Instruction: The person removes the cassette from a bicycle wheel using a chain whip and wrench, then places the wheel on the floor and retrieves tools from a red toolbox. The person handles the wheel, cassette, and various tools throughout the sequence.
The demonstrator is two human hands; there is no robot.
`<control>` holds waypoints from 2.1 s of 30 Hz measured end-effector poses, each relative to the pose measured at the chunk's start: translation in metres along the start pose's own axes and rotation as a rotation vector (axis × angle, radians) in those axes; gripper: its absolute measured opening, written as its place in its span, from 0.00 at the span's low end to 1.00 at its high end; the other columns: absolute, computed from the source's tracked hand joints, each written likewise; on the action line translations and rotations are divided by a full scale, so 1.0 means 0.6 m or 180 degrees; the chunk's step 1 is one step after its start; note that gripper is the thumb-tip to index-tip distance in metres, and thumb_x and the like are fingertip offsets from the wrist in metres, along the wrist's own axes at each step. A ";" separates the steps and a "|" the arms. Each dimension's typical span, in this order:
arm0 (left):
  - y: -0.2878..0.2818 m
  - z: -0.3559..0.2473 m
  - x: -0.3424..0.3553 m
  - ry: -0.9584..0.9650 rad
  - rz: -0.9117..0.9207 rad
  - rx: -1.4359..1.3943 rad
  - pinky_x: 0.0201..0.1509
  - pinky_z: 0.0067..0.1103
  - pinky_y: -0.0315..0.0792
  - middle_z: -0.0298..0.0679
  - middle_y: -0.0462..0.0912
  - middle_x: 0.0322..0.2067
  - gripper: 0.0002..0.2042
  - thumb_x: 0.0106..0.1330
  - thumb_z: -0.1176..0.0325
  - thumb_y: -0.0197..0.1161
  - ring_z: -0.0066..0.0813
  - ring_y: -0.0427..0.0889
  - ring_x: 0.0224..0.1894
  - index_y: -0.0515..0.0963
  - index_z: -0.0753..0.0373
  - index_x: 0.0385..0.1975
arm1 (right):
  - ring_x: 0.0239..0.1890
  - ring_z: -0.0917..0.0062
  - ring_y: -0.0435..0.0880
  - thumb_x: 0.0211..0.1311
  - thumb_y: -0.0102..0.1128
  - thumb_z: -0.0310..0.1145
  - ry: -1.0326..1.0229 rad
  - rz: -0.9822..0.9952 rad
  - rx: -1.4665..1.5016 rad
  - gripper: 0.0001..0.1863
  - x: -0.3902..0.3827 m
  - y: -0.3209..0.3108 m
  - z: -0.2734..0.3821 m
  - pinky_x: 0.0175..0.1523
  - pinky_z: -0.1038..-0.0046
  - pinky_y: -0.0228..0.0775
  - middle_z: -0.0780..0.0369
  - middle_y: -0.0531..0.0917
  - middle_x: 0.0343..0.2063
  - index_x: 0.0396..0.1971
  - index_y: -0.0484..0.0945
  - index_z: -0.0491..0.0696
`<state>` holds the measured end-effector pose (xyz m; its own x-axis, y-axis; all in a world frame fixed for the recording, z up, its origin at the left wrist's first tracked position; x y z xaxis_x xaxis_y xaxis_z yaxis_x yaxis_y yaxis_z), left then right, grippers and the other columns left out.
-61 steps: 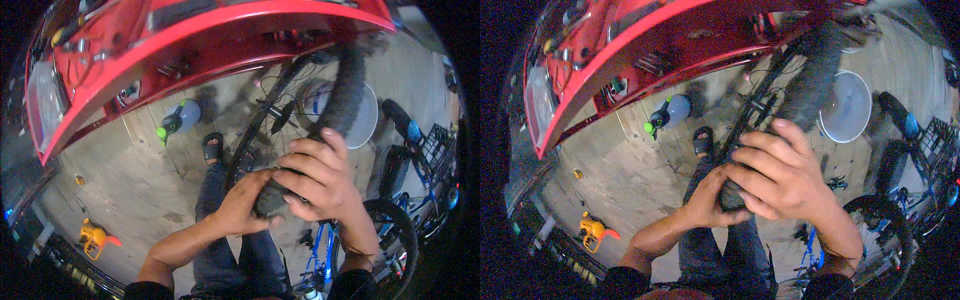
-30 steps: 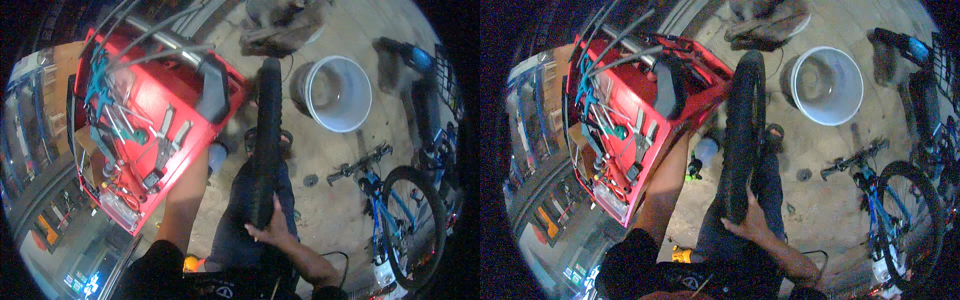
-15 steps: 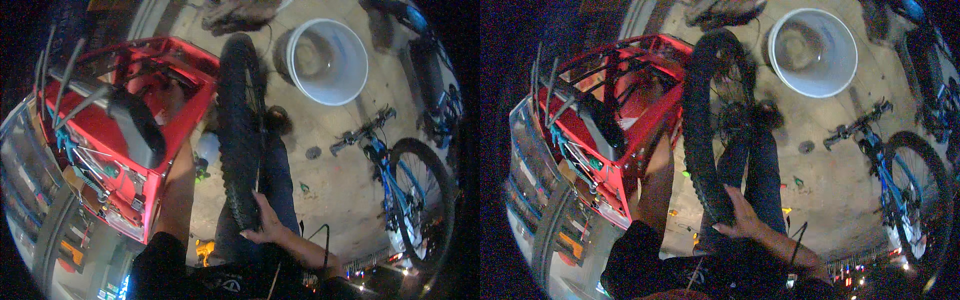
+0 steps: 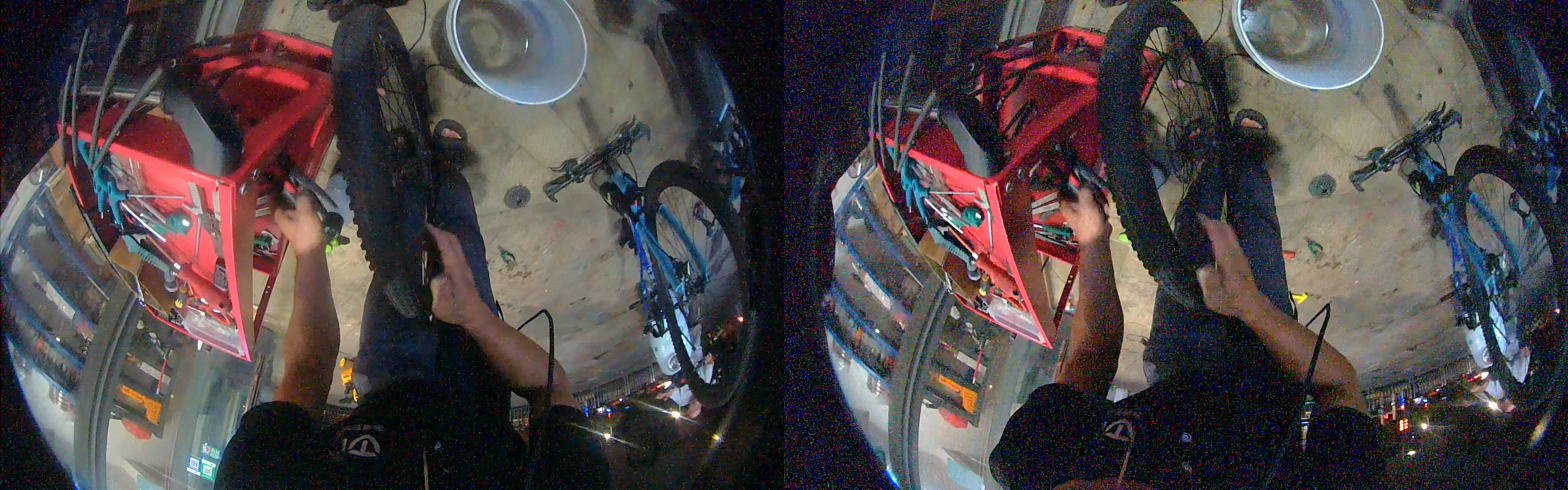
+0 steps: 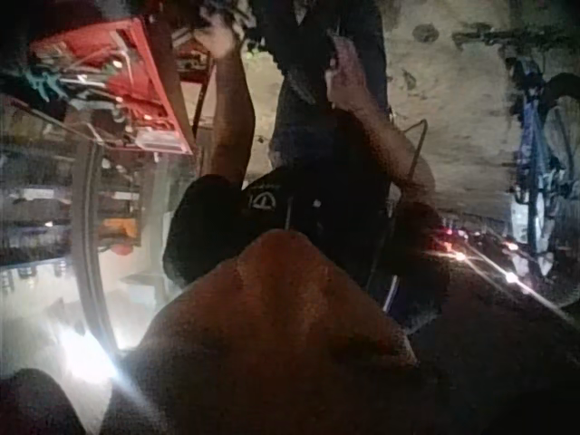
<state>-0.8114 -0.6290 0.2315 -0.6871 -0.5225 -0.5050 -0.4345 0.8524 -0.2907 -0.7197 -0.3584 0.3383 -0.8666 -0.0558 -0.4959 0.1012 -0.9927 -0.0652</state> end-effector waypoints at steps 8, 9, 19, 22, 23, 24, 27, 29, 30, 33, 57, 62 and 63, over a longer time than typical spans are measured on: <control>-0.071 -0.122 -0.265 0.0302 0.0815 0.1982 0.46 0.22 0.67 0.40 0.69 0.38 0.21 0.57 0.80 0.53 0.25 0.70 0.37 0.59 0.68 0.51 | 0.52 0.55 0.70 0.58 0.55 0.34 0.0023 -0.0998 0.0104 0.28 -0.034 -0.062 0.038 0.58 0.61 0.63 0.48 0.70 0.50 0.57 0.63 0.40; -0.091 -0.129 -0.291 0.0581 0.1001 0.1898 0.45 0.22 0.68 0.40 0.69 0.39 0.21 0.57 0.80 0.55 0.27 0.70 0.37 0.58 0.67 0.50 | 0.52 0.54 0.70 0.57 0.56 0.35 -0.0050 -0.0866 0.0049 0.29 -0.047 -0.060 0.055 0.58 0.61 0.63 0.48 0.70 0.50 0.57 0.63 0.40; 0.013 -0.236 -0.495 0.1410 0.1949 0.0632 0.59 0.36 0.63 0.52 0.66 0.53 0.30 0.49 0.68 0.69 0.47 0.66 0.57 0.63 0.67 0.51 | 0.57 0.67 0.67 0.49 0.67 0.34 0.0570 0.0621 0.1603 0.45 -0.185 -0.003 0.152 0.63 0.67 0.59 0.55 0.68 0.55 0.64 0.51 0.39; 0.077 -0.190 -0.512 0.1547 0.2545 0.1533 0.63 0.36 0.62 0.52 0.58 0.59 0.39 0.46 0.71 0.71 0.47 0.63 0.61 0.56 0.69 0.59 | 0.57 0.72 0.67 0.56 0.60 0.34 0.0621 0.0032 0.1690 0.38 -0.161 -0.064 0.111 0.62 0.69 0.60 0.57 0.69 0.54 0.63 0.53 0.40; 0.099 -0.196 -0.510 0.1428 0.2989 0.1764 0.65 0.37 0.59 0.55 0.56 0.60 0.42 0.45 0.73 0.71 0.52 0.60 0.63 0.54 0.70 0.61 | 0.54 0.73 0.70 0.58 0.59 0.31 0.0694 -0.0109 0.1551 0.35 -0.156 -0.085 0.088 0.60 0.70 0.62 0.58 0.72 0.51 0.63 0.55 0.41; 0.115 -0.197 -0.512 0.1285 0.3180 0.1759 0.66 0.37 0.58 0.56 0.56 0.60 0.40 0.47 0.72 0.69 0.53 0.59 0.63 0.54 0.70 0.61 | 0.53 0.73 0.71 0.60 0.56 0.32 0.0761 -0.0045 0.1457 0.31 -0.147 -0.104 0.066 0.59 0.70 0.62 0.59 0.73 0.50 0.62 0.57 0.42; 0.131 -0.193 -0.509 0.1008 0.3389 0.1782 0.66 0.36 0.58 0.56 0.59 0.59 0.33 0.54 0.71 0.64 0.55 0.60 0.63 0.58 0.69 0.60 | 0.43 0.78 0.71 0.52 0.60 0.49 0.1374 -0.0498 0.1736 0.41 -0.126 -0.131 0.035 0.48 0.74 0.64 0.64 0.73 0.38 0.60 0.59 0.39; 0.123 -0.187 -0.497 0.0823 0.3391 0.1737 0.65 0.35 0.59 0.55 0.61 0.58 0.30 0.56 0.70 0.63 0.54 0.62 0.62 0.61 0.69 0.59 | 0.41 0.77 0.72 0.47 0.64 0.50 0.1655 -0.0270 0.2681 0.45 -0.133 -0.127 0.011 0.48 0.74 0.64 0.64 0.73 0.37 0.61 0.58 0.39; 0.125 -0.196 -0.491 0.0713 0.3243 0.1764 0.64 0.34 0.61 0.55 0.63 0.57 0.28 0.59 0.68 0.61 0.52 0.65 0.60 0.62 0.69 0.58 | 0.41 0.77 0.73 0.47 0.64 0.50 0.1629 -0.0277 0.2679 0.46 -0.141 -0.125 0.001 0.48 0.74 0.65 0.64 0.73 0.37 0.61 0.57 0.39; 0.139 -0.178 -0.476 0.0701 0.2969 0.1531 0.58 0.31 0.67 0.52 0.65 0.54 0.26 0.60 0.70 0.62 0.47 0.70 0.55 0.63 0.70 0.56 | 0.42 0.76 0.74 0.47 0.65 0.49 0.1544 -0.0094 0.2560 0.47 -0.167 -0.119 -0.019 0.48 0.76 0.65 0.63 0.74 0.39 0.62 0.56 0.39; 0.173 -0.192 -0.447 0.1316 0.2660 0.0550 0.52 0.35 0.69 0.55 0.72 0.46 0.17 0.61 0.75 0.52 0.56 0.73 0.50 0.66 0.68 0.51 | 0.27 0.79 0.73 0.50 0.61 0.36 0.1449 0.0511 0.0759 0.32 -0.122 -0.219 0.171 0.33 0.76 0.67 0.61 0.77 0.29 0.56 0.66 0.40; 0.169 -0.147 -0.501 0.0500 0.2964 -0.0059 0.61 0.32 0.64 0.53 0.71 0.53 0.18 0.63 0.76 0.52 0.49 0.71 0.57 0.66 0.68 0.54 | 0.54 0.69 0.73 0.46 0.64 0.40 0.1487 0.0351 0.1070 0.45 -0.148 -0.224 0.168 0.52 0.62 0.72 0.56 0.70 0.56 0.65 0.56 0.43; 0.168 -0.152 -0.503 0.0496 0.2977 -0.0178 0.62 0.32 0.63 0.52 0.71 0.54 0.18 0.64 0.75 0.53 0.46 0.71 0.58 0.66 0.68 0.55 | 0.64 0.63 0.63 0.46 0.64 0.38 0.1786 0.0546 0.1401 0.47 -0.160 -0.224 0.163 0.59 0.51 0.66 0.57 0.63 0.63 0.66 0.52 0.44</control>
<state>-0.7011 -0.3875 0.4286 -0.8389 0.3713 -0.3981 0.3066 0.9265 0.2179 -0.6983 -0.2299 0.4795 -0.4636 -0.2683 -0.8444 -0.0951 -0.9325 0.3485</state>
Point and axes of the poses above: each hand's wrist, its own x-axis towards the middle knuckle, its own y-axis out of the palm, z = x × y, the point moved 5 cm from there along x, towards the middle knuckle
